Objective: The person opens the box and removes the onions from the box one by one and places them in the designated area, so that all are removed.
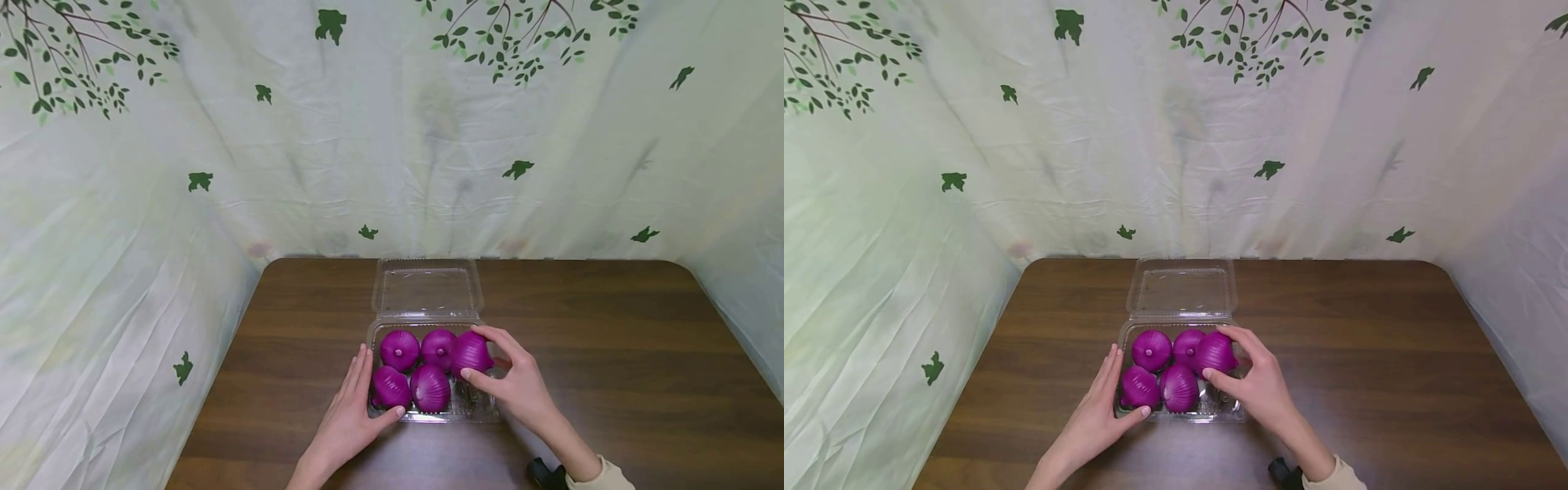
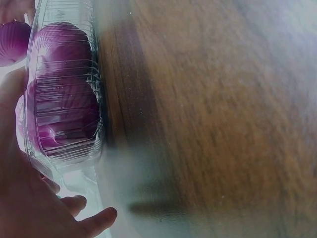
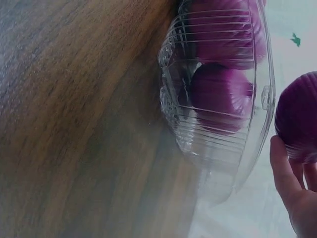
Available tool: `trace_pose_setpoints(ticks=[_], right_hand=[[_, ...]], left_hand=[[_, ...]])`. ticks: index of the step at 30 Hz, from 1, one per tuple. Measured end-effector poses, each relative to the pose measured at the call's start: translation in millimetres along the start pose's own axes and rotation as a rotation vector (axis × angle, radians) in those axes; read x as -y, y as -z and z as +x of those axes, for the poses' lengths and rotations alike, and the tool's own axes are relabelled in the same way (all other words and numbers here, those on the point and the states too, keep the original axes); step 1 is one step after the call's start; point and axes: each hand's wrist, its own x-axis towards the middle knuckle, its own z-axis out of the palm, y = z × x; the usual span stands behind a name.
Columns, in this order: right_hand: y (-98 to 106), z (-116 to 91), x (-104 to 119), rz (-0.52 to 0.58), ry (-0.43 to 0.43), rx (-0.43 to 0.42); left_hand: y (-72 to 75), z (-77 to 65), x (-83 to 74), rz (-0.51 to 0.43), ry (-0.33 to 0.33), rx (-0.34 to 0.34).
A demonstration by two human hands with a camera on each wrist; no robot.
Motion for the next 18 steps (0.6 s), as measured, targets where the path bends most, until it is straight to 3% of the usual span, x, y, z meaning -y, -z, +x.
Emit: trace_pose_setpoints(ticks=[7,13,18], right_hand=[[8.2,-2.6,31.5,0.077,-0.009,0.01],[9.7,-2.7,1.9,0.141,0.002,-0.005],[12.4,-3.8,-4.3,0.166,0.033,-0.009]], left_hand=[[0.2,-0.2,-0.5,-0.003,-0.002,-0.002],[0.4,-0.5,-0.9,-0.006,0.0,0.001],[0.8,-0.8,-1.0,-0.006,0.001,0.001]])
